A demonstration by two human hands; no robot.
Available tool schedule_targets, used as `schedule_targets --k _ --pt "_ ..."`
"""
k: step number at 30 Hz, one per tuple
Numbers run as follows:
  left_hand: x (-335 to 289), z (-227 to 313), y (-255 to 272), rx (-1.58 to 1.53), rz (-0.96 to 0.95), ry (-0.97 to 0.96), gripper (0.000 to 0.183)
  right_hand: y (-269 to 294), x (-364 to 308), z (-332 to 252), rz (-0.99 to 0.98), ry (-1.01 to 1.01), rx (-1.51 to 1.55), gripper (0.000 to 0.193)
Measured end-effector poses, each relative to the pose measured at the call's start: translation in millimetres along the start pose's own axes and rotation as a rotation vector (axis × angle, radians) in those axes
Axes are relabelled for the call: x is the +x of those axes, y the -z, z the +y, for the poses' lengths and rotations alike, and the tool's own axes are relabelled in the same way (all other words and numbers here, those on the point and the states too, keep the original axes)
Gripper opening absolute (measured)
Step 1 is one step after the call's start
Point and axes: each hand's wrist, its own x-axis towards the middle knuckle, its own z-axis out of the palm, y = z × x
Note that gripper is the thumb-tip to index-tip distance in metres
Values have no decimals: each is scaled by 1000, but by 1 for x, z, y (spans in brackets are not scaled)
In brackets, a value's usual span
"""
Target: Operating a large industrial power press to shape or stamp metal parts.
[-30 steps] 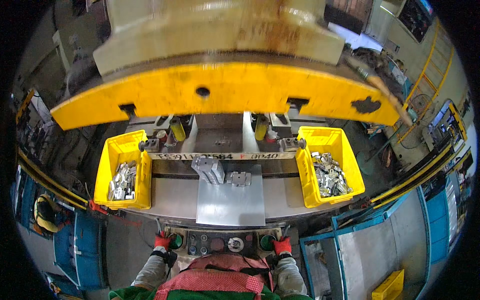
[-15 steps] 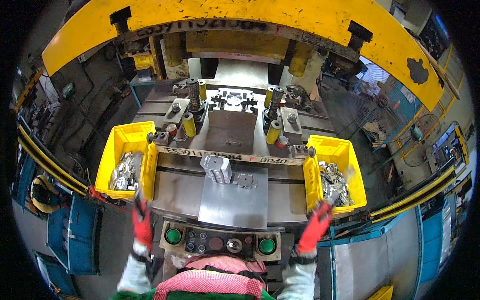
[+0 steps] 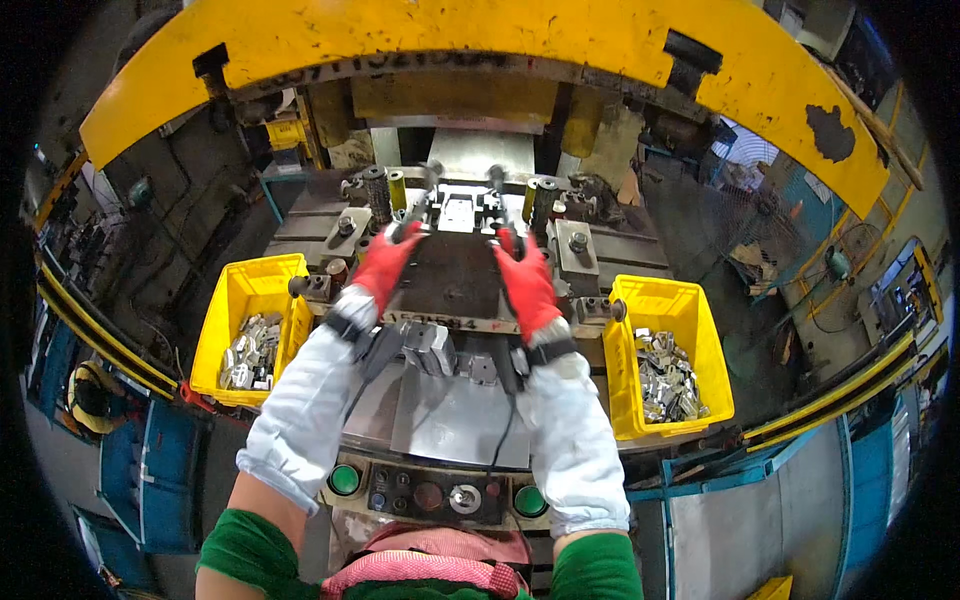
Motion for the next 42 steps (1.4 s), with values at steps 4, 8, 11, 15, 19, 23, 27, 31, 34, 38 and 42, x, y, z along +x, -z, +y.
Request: schedule_targets --k 4,8,11,15,19,23,27,31,34,38,42 --pt "-80 52 87 -15 71 123 32 98 -80 20 322 -70 -154 49" --pt "-154 2 197 327 148 205 32 190 -167 83 513 -138 -323 45" --pt "-207 -30 262 724 196 459 28 203 -213 83 529 -324 -460 41" --pt "-239 -29 255 510 201 486 33 154 -244 73 340 -435 -419 42" --pt "-261 -73 236 36 335 396 35 65 -244 67 -106 -414 -157 46" --pt "-249 -15 182 -260 285 750 41 31 -235 101 -151 -477 154 45" --pt "-290 -64 195 -110 400 545 31 41 -217 62 -80 -594 455 40" --pt "-290 -38 184 -185 344 666 26 24 -123 43 -38 -162 276 39" --pt "-277 2 167 -288 291 767 18 -10 -39 47 -79 -12 321 40" --pt "-297 -12 173 -212 344 679 23 -49 15 41 -108 -13 72 34" --pt "-320 -18 179 -251 438 846 34 -55 25 56 -124 -26 -119 30"
